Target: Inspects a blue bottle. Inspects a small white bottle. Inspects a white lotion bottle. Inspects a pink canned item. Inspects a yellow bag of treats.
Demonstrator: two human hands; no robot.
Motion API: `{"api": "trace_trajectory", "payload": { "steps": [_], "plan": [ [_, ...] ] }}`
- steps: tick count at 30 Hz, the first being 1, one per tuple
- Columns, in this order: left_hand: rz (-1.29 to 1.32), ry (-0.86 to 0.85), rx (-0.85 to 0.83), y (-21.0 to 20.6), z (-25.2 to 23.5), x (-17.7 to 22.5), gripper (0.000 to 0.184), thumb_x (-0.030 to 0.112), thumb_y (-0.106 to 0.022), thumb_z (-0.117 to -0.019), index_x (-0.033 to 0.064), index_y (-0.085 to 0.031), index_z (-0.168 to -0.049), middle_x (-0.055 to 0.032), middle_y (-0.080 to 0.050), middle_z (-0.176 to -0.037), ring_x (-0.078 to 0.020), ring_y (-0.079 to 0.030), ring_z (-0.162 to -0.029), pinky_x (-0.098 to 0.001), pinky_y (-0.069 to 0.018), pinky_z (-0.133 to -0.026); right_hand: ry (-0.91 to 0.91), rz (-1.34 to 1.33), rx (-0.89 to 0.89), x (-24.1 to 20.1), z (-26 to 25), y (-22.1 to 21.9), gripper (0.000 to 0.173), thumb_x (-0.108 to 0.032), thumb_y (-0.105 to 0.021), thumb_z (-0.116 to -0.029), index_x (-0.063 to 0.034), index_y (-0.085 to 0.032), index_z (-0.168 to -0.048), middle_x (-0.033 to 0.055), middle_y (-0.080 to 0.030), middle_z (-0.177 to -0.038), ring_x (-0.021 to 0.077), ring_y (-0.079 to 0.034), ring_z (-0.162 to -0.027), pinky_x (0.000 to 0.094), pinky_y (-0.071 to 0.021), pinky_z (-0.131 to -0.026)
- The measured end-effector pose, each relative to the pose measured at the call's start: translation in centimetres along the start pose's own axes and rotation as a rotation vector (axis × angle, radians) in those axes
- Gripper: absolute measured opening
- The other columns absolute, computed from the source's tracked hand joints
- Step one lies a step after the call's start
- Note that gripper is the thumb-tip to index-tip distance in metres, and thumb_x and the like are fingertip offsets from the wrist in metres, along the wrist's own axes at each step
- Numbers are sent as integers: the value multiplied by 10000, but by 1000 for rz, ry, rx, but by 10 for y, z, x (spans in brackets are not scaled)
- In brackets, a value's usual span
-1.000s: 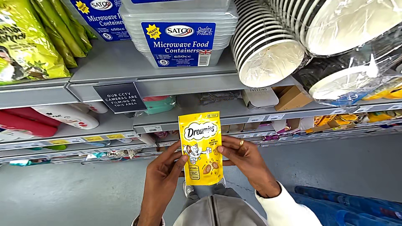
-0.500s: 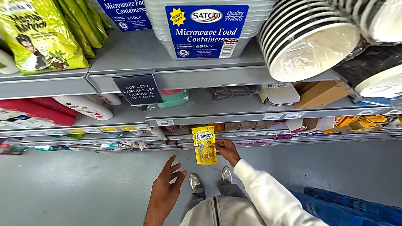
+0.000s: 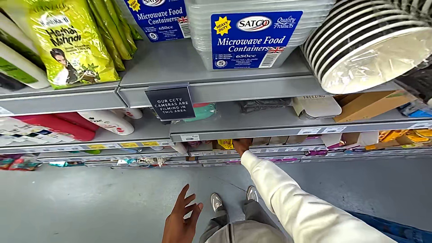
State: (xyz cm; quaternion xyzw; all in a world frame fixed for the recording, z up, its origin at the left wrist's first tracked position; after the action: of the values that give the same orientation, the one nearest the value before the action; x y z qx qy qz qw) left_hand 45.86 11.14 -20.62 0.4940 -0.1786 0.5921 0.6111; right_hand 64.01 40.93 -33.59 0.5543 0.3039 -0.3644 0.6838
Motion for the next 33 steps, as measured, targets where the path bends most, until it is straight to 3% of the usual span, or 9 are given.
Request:
{"api": "trace_trajectory", "payload": {
  "steps": [2,5,9,15,18,21,27,33],
  "plan": [
    [-9,-1,-13,2,-2,-2,730,155,-706,-965,3,-317,-1564,-197,-641,-1337,-261,-734,-1052,-409,-631,-845,-39,10,-45,7,-5,-10,499,-119,-714,-944,77,-566,-1378,303,-496,-1464,417,-409,-1430,540,-297,-1202],
    [-11,9,-31,4,-4,-6,729,143,-700,-969,-3,-308,-1566,-209,-637,-1339,-276,-730,-1062,-423,-628,-852,-38,-43,-40,13,-8,-19,540,-113,-745,-925,92,-549,-1384,313,-491,-1462,412,-414,-1427,528,-293,-1208],
    [-21,13,-48,3,-5,-15,738,151,-708,-965,-4,-311,-1567,-206,-628,-1349,-259,-733,-1051,-410,-631,-846,-57,81,29,15,-8,-28,519,-142,-727,-945,94,-558,-1375,314,-502,-1455,428,-434,-1415,534,-321,-1196],
    [-35,-4,-62,4,-7,-19,681,162,-701,-969,-20,-373,-1537,-216,-634,-1337,-280,-728,-1056,-425,-627,-842,-211,365,-32,5,2,-31,474,-248,-687,-954,12,-619,-1344,263,-590,-1373,421,-571,-1278,593,-466,-1033],
    [-51,-37,-56,6,-9,-17,628,166,-690,-979,-30,-418,-1510,-226,-628,-1339,-285,-725,-1054,-434,-622,-854,-134,380,-17,13,2,-16,495,-330,-712,-935,-11,-650,-1308,278,-601,-1340,449,-585,-1241,639,-478,-990],
    [-42,-45,-49,4,-13,-17,594,170,-689,-980,-23,-456,-1491,-212,-628,-1345,-271,-723,-1062,-425,-621,-866,22,364,65,23,0,11,409,-309,-714,-946,1,-697,-1211,290,-658,-1219,474,-638,-1132,673,-499,-928],
    [-19,-101,-35,-15,-19,-8,504,159,-700,-967,-20,-552,-1414,-176,-658,-1314,-228,-732,-1051,-379,-634,-846,239,525,-80,11,-11,38,378,-130,-630,-993,93,-621,-1297,323,-599,-1329,463,-555,-1294,585,-408,-1112],
    [-3,-170,-193,-70,-35,22,427,158,-677,-974,9,-603,-1368,-118,-704,-1239,-188,-739,-1006,-363,-637,-831,279,672,-229,2,-13,33,430,-238,-574,-1038,29,-605,-1374,286,-552,-1426,433,-467,-1396,585,-326,-1175]
  ]
}}
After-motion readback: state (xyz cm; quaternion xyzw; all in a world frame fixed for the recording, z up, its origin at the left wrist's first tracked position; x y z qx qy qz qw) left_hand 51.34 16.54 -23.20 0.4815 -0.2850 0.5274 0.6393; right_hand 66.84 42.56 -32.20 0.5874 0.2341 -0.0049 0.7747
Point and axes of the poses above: each hand's wrist, its own z-axis away from the middle knuckle, its own y-axis out of the back of the hand, x = y × z, the point moved 7 cm from there along -z, towards the middle knuckle
